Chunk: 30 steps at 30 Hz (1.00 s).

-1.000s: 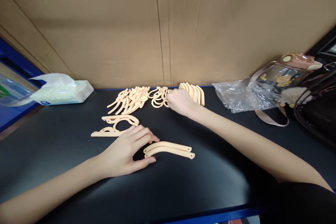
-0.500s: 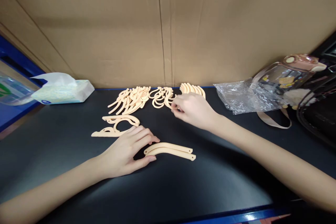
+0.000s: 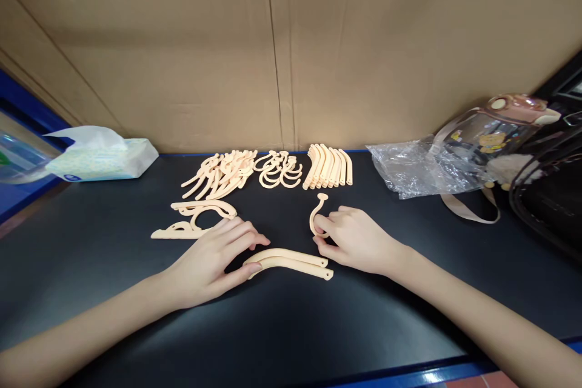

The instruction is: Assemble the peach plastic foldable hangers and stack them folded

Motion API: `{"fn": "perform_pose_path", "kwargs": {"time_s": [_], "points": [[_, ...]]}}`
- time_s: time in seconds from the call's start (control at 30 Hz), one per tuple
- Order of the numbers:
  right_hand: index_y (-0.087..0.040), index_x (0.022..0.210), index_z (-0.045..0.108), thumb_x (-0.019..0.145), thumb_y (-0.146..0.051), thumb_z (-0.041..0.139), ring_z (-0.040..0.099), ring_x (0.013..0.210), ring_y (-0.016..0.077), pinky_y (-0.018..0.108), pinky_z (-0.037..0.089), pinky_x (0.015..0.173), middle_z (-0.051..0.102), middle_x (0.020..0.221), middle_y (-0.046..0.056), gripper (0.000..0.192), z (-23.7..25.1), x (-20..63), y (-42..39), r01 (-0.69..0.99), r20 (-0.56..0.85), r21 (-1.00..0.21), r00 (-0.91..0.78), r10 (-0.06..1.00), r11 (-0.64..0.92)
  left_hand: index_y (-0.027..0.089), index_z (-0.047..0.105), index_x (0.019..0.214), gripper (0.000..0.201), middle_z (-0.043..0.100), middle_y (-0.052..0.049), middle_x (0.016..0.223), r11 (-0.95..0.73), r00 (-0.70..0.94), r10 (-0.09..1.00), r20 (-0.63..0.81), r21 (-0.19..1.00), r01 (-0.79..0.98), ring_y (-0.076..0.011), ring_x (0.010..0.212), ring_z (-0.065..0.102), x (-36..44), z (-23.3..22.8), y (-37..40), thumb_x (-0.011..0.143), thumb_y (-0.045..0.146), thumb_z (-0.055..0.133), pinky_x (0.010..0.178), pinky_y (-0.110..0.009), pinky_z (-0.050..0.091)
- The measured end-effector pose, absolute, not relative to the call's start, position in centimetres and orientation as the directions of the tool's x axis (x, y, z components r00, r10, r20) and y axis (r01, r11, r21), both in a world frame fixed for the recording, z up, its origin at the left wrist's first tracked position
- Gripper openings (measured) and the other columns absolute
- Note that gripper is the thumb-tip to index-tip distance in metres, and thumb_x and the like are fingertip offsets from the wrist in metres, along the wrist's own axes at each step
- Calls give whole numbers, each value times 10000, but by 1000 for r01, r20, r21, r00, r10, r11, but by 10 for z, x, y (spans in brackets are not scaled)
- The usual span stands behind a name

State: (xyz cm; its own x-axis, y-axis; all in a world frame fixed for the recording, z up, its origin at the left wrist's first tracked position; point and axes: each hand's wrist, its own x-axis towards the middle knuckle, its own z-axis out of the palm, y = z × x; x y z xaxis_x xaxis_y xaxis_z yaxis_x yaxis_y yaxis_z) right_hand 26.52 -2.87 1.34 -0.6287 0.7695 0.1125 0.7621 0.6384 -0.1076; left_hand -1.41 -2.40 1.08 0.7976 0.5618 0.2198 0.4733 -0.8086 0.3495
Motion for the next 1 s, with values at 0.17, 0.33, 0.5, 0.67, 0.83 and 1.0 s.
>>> {"fn": "perform_pose_path", "kwargs": {"time_s": [0.17, 0.33, 0.5, 0.67, 0.83, 1.0], "points": [[-222, 777, 467, 888, -185, 491, 538, 569, 141, 266, 379, 628, 585, 630, -40, 120, 14, 265, -29, 767, 91, -160, -615, 783, 621, 186, 566, 1097, 245, 596, -54, 930, -812, 797, 562, 222, 333, 480, -195, 832, 505, -14, 12, -23, 958, 359, 463, 736, -325, 374], [-230, 804, 475, 927, -225, 474, 553, 566, 151, 260, 371, 592, 586, 616, -37, 124, 15, 264, -28, 766, 102, -173, -611, 785, 619, 182, 569, 1094, 243, 594, -54, 919, -808, 789, 569, 232, 336, 484, -197, 830, 512, -14, 11, -23, 963, 353, 456, 741, -327, 383], [-230, 815, 469, 943, -246, 470, 562, 576, 147, 250, 365, 578, 578, 615, -38, 129, 14, 264, -28, 764, 108, -194, -606, 788, 615, 197, 557, 1106, 237, 582, -41, 888, -752, 717, 645, 266, 392, 531, -194, 841, 517, -15, 18, -23, 980, 340, 417, 773, -334, 400], [-229, 821, 466, 935, -238, 491, 563, 579, 147, 243, 359, 573, 572, 611, -41, 117, 12, 265, -28, 765, 120, -202, -600, 791, 611, 199, 565, 1093, 300, 596, -42, 944, -618, 529, 786, 320, 377, 689, -210, 923, 544, -31, 48, -2, 964, 425, 415, 833, -343, 422], [-227, 834, 462, 948, -253, 487, 567, 588, 142, 241, 366, 574, 597, 664, -36, 120, 12, 266, -28, 768, 112, -221, -592, 798, 601, 181, 588, 1038, 461, 632, -95, 1057, -357, 311, 928, 206, 251, 900, -276, 975, 575, -71, 69, 50, 900, 575, 393, 815, -382, 440], [-227, 842, 475, 956, -269, 484, 568, 593, 141, 236, 361, 566, 584, 654, -38, 122, 10, 268, -27, 771, 105, -226, -589, 802, 596, 164, 550, 1147, 643, 640, -132, 1071, -84, 97, 995, -33, 281, 956, -288, 880, 629, -106, 49, 84, 789, 694, 484, 729, -365, 466]]}}
